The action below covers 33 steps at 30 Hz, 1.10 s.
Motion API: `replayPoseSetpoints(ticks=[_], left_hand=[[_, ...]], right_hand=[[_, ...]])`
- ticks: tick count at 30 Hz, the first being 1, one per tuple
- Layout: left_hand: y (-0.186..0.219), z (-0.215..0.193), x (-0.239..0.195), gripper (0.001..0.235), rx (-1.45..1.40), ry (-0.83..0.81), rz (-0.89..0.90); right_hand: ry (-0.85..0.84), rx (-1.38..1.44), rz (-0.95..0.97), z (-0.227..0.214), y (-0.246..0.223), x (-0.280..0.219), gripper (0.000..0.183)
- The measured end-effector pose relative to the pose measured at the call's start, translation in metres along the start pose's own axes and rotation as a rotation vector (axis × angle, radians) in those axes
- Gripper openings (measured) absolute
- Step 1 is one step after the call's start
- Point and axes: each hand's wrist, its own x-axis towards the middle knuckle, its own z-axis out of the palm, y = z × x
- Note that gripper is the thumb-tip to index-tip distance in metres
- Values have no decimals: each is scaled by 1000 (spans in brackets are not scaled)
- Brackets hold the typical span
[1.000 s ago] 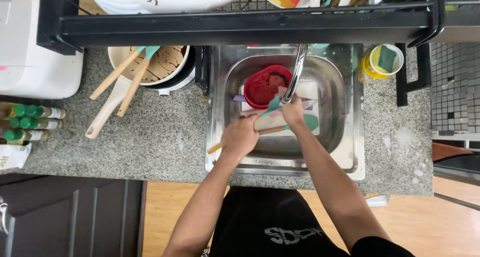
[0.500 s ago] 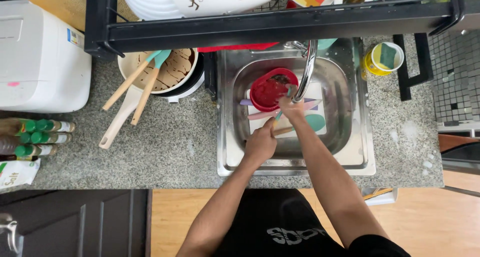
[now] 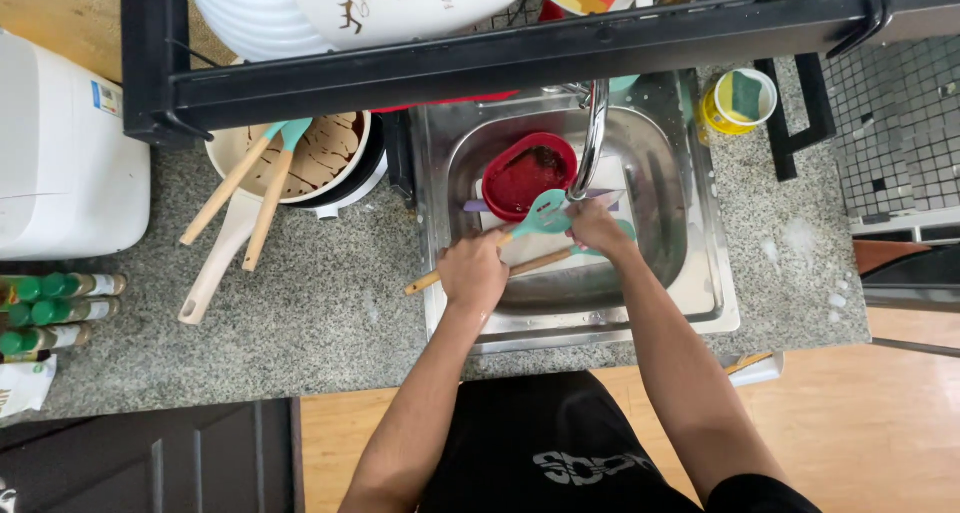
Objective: The person washes various kitchen utensils and containers in a sink using a sponge and running water. They scrub a red container, a green spatula, a pink knife, a purple knife, and a white cutting board, rinsing each item before placing it aside.
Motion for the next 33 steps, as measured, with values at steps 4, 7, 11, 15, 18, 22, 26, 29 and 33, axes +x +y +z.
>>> replayPoseSetpoints(ticks=[4,7,11,15,18,22,26,29,33], left_hand=[[0,18,4,30,-88,-138,-24],[2,33,10,31,-127,-174,-14],[-10,88,8,29,-87,-317,-26],[-15,133,8,25,-107,-279,25],[-7,138,13,34,-71,-363,7],[-1,153,21,44,-107,-350,27],[-9,199,26,46,-88,-387,43],[-9,215,29,53,-44,-379,47],[15,173,34,55,-30,-543,-16]], right_hand=[[329,-423,-422,23,48,25,44],[435,-451,-514,14,1,-12,38],[363,-412,-482,18,-18,-21,19],[301,-243,-436,26,-11,-6,22],[195,-141,-472,14,-48,-37,14],[124,-67,-527,9,-56,-45,13],[144,-223,-521,-1,-72,-58,17],[106,-199,-497,-14,-90,-73,13],[97,-304,-411,-19,-76,-62,14]])
